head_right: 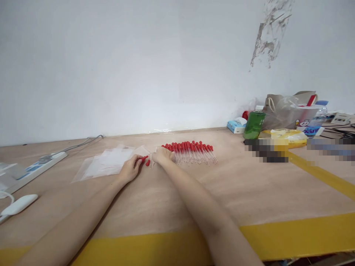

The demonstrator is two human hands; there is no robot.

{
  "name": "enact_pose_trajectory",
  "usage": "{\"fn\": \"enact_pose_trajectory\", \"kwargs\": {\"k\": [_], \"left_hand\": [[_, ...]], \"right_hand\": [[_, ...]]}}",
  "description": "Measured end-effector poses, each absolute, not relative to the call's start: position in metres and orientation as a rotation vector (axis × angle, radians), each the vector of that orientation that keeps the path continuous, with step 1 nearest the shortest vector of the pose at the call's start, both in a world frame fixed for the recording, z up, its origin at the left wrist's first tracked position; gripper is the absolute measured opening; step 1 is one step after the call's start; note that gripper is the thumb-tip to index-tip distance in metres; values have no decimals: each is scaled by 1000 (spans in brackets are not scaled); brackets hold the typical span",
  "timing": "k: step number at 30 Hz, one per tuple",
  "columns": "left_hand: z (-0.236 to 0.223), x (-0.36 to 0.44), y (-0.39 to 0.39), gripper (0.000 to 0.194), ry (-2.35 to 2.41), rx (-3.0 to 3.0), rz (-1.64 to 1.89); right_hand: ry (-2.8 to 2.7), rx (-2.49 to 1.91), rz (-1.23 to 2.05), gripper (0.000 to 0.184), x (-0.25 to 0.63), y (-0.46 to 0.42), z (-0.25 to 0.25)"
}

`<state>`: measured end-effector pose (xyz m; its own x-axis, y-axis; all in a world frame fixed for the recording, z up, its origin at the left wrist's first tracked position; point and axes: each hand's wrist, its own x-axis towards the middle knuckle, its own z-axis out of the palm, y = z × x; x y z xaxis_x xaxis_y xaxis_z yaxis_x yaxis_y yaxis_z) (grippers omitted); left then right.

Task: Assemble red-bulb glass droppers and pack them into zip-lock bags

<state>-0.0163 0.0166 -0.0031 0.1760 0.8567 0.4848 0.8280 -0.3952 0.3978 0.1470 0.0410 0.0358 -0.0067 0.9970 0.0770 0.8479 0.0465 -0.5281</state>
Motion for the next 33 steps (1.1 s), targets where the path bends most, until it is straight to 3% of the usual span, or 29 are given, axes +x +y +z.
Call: {"fn": "enact_pose_trajectory", "kwargs": {"k": [5,7,11,19,33], "left_hand": [[-3,-8,11,23,1587,2227,1235],[-3,4,4,25,1441,2064,1326],[-5,35,-18,36,1163,1768,1228],[-6,55,-39,36,960,1653,1038],[-2,60,-41,34,1123,1731,1048]], "right_hand": [[-1937,-1596,403,24,210,10,24],[-1985,-1297,424,19,237,-5,16],[-2008,-1043,359,23,271,-33,2],[-2062,-992,267,21,266,-50,-1],[-2112,-922,353,16,261,-50,-7]]}}
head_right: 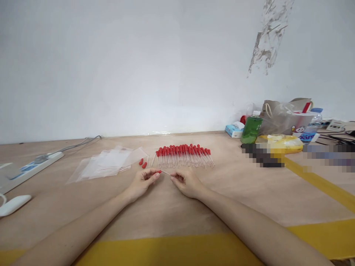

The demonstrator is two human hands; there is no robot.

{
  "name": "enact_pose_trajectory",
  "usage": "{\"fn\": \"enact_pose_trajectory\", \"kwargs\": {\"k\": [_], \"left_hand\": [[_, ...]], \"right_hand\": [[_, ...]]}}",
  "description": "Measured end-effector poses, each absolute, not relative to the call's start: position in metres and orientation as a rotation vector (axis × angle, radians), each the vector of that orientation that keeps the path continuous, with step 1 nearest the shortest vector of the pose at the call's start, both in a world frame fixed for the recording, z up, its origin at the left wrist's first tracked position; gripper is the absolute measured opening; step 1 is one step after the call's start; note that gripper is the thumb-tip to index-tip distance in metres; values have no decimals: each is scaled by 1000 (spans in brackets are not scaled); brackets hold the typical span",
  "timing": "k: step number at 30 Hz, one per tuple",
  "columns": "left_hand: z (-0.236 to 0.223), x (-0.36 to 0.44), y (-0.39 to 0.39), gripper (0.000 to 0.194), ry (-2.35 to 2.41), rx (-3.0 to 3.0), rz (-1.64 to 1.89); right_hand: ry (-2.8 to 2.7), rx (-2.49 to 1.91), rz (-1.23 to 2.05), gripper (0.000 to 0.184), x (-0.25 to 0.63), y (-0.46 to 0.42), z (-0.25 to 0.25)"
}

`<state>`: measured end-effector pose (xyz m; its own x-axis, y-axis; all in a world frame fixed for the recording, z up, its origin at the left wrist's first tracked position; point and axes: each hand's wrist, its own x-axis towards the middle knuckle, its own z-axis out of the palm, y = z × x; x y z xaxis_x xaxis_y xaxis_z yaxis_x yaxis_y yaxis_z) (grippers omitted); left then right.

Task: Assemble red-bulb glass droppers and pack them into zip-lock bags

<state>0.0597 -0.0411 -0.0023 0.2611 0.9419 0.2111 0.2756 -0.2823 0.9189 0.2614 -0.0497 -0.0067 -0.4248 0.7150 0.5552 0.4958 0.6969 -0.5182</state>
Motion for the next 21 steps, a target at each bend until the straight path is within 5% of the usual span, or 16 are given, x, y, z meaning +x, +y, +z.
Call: {"fn": "enact_pose_trajectory", "kwargs": {"k": [21], "left_hand": [[2,56,-60,17,1035,2308,971]], "right_hand": [[-2319,-906,2,22,269,-58,2]]}}
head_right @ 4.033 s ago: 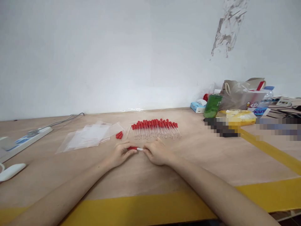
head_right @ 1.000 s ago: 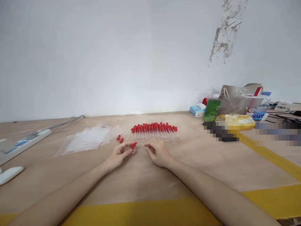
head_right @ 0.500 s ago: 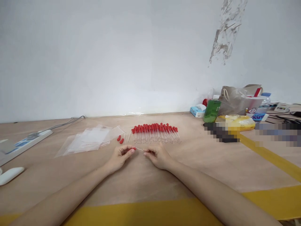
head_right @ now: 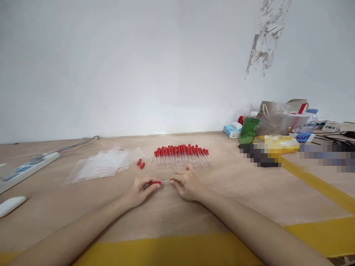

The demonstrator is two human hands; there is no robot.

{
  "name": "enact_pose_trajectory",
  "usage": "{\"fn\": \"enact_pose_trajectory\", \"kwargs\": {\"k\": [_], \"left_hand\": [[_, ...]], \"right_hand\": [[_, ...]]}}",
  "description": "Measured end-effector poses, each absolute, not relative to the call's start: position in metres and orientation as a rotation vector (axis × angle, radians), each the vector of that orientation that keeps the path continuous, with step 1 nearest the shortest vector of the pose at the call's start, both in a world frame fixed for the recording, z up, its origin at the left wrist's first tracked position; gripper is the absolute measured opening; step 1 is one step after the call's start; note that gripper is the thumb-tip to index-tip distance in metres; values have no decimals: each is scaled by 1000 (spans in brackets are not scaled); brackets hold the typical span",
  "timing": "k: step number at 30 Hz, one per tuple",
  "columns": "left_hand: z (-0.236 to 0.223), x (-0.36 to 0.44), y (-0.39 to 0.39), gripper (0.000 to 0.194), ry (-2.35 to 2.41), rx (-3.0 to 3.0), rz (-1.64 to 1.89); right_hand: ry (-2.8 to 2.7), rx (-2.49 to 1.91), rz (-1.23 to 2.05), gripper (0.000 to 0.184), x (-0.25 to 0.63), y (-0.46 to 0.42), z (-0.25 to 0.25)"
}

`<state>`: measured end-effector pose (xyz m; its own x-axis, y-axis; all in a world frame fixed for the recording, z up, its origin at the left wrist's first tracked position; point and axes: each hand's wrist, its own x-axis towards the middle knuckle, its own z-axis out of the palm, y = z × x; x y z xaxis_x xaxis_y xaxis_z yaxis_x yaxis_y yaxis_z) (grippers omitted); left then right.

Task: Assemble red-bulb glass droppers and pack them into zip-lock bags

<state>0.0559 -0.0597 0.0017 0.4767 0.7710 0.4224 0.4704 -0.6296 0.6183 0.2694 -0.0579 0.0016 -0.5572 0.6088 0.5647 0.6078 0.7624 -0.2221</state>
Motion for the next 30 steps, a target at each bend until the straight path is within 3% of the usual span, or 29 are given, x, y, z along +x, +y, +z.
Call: {"fn": "enact_pose_trajectory", "kwargs": {"k": [22,27,30], "left_hand": [[6,48,-47,18,893,2640,979],[6,24,-29,47,1276,2685,1103],[-2,7,-12,44,1647,2588,1083]], "right_hand": [[-2385,-1049,395,27,256,-64,10],[-2139,-1127,753,16,265,-58,9],[-1800,-1238,1039,9,274,-38,2]]}}
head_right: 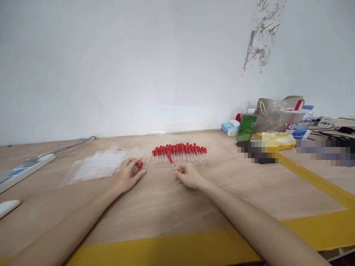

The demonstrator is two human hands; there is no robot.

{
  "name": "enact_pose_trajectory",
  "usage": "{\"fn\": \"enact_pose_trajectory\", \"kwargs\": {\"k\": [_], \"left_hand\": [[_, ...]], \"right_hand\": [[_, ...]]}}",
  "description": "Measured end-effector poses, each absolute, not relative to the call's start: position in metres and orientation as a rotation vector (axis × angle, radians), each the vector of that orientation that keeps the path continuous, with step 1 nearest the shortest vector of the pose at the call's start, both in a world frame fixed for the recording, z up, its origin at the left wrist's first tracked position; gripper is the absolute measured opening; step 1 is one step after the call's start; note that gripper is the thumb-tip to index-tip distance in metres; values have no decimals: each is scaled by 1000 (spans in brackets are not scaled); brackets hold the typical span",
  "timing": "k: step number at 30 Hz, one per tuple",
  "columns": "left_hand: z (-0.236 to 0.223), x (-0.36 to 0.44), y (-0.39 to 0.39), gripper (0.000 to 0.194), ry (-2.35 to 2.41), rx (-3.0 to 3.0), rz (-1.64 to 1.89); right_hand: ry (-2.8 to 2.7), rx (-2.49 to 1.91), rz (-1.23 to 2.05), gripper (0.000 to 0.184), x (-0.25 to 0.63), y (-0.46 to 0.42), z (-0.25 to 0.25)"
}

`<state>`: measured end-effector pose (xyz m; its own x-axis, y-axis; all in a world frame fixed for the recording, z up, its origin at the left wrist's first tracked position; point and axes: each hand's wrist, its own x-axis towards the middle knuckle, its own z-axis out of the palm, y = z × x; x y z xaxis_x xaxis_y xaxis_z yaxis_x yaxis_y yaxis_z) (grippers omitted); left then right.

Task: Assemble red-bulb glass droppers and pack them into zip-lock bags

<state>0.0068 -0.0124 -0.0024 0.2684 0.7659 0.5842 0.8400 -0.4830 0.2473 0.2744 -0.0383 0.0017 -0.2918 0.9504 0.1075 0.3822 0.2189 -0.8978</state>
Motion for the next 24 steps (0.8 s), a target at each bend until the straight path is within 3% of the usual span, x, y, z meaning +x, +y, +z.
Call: {"fn": "enact_pose_trajectory", "kwargs": {"k": [3,8,12,24], "left_hand": [[-10,-3,0,44,-1767,-2349,-898],[-9,-3,3,47,-1851,-2480,-717],[-9,-3,2,49,-1855,-2506,-695],[-18,-8,10,51,-1801,-2511,-791]], "right_hand": [[-1663,-1336,1028,15,285,-14,2],[-1646,-1612,532,25,283,12,16],[-1687,-1670,338,24,250,22,26],[-1827,-1801,123,25,186,39,15]]}}
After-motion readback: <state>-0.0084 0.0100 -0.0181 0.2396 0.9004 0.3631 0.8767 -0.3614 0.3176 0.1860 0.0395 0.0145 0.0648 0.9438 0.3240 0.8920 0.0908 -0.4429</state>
